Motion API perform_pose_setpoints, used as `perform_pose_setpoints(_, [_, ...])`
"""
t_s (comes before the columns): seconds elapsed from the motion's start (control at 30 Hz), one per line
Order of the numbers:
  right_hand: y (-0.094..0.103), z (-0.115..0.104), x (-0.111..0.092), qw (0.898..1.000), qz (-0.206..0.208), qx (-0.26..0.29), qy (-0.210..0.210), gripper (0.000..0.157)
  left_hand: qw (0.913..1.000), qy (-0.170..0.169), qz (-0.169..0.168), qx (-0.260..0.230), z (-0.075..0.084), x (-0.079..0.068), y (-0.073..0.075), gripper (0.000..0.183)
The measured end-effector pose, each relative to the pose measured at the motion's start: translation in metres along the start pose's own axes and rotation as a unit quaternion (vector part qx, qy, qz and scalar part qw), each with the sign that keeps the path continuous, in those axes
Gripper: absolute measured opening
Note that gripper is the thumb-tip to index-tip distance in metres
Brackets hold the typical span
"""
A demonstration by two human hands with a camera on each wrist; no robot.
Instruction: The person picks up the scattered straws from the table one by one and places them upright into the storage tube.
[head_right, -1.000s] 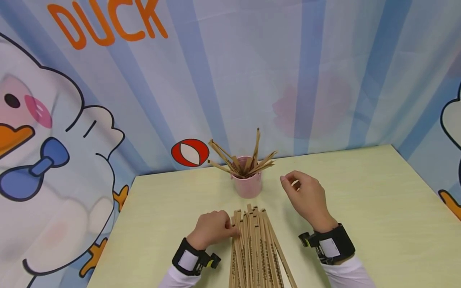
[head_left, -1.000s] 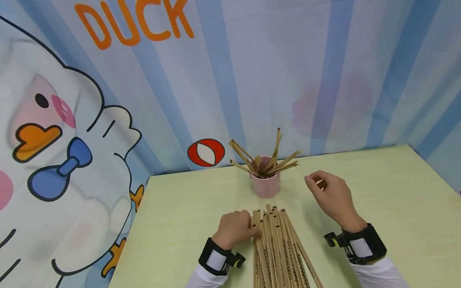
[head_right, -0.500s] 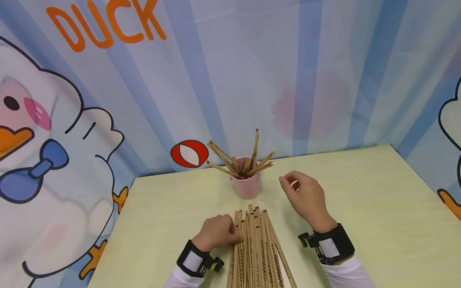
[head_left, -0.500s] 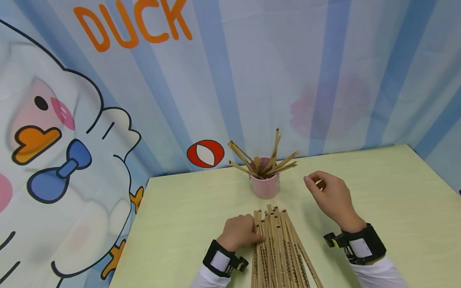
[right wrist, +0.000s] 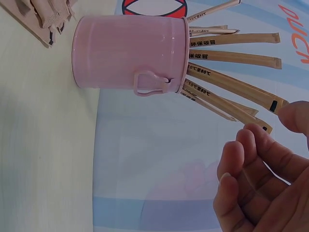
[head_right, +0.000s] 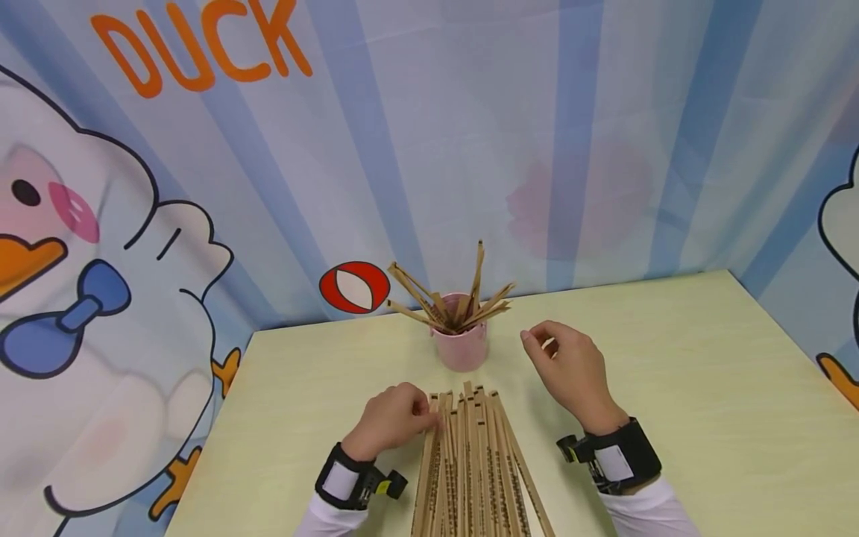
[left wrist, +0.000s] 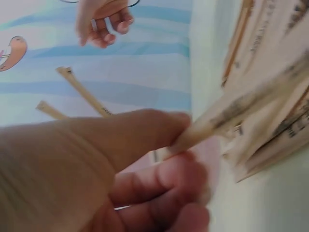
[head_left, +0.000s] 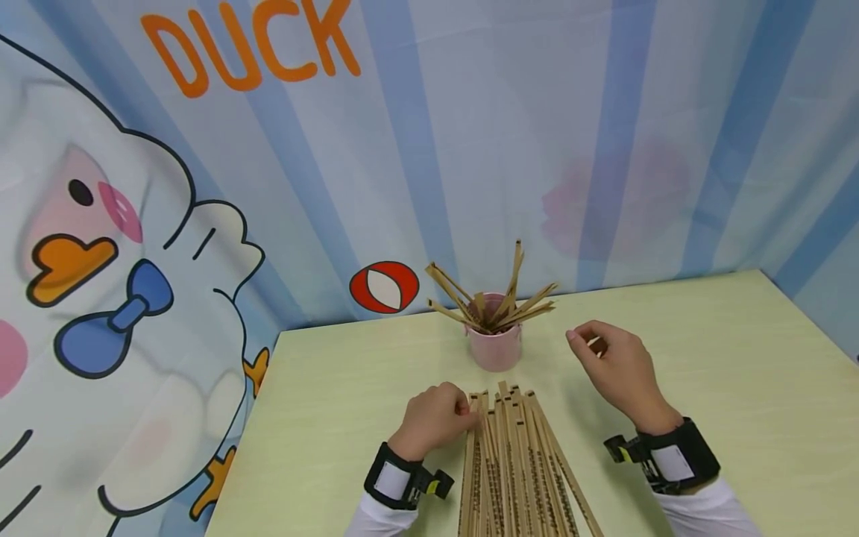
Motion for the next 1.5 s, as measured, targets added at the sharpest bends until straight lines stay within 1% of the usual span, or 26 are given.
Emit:
perform_pose_setpoints(0.13, [-0.001, 0.0, 0.0, 1.0, -0.005, 0.0, -0.001, 0.03, 0.9983, 0.003, 0.054, -0.023, -0.001, -0.002, 0.017, 0.035])
perform_pose_setpoints(0.3, [-0.002, -0.001, -0.001, 1.0, -0.008, 0.0, -0.002, 0.03, 0.9921, -0.001, 0.113, -0.054, -0.001, -0.007, 0.038, 0.03])
perform_pose_setpoints(0.47, [-0.002, -0.002, -0.001, 1.0, -0.009, 0.002, -0.003, 0.03, 0.9824, -0.006, 0.17, -0.077, 0.0, -0.013, 0.055, 0.028])
perform_pose_setpoints(0.63, [-0.003, -0.002, -0.001, 1.0, -0.01, 0.003, -0.003, 0.03, 0.971, -0.011, 0.22, -0.092, 0.003, -0.018, 0.068, 0.027])
perform_pose_setpoints(0.83, [-0.004, -0.001, -0.002, 1.0, -0.011, 0.005, -0.003, 0.03, 0.9543, -0.022, 0.271, -0.124, 0.005, -0.026, 0.083, 0.024])
perform_pose_setpoints(1.07, [-0.01, -0.001, -0.003, 1.0, -0.025, 0.0, 0.002, 0.03, 0.9352, -0.051, 0.315, -0.153, 0.009, -0.036, 0.099, 0.027])
perform_pose_setpoints(1.13, [-0.01, -0.001, -0.004, 1.0, -0.027, -0.002, 0.003, 0.03, 0.9283, -0.058, 0.331, -0.159, 0.009, -0.038, 0.104, 0.026])
perform_pose_setpoints(1.3, [-0.011, -0.001, -0.005, 1.0, -0.029, -0.005, 0.004, 0.03, 0.9073, -0.081, 0.371, -0.181, 0.011, -0.041, 0.116, 0.023])
perform_pose_setpoints(1.4, [-0.011, -0.001, -0.005, 1.0, -0.028, -0.003, 0.004, 0.03, 0.8983, -0.096, 0.386, -0.187, 0.012, -0.042, 0.124, 0.022])
perform_pose_setpoints(1.5, [-0.011, -0.002, -0.004, 1.0, -0.029, -0.002, 0.004, 0.03, 0.8894, -0.111, 0.403, -0.184, 0.016, -0.042, 0.135, 0.02])
Point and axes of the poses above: each hand's wrist, its own x-axis towards the middle knuckle, its own y-axis out of the back of the hand, z = x × y, the point moved 5 cm from there along x, towards the middle knuckle, and after that the axes turned 3 degrees about x, right-handed, at the moved point
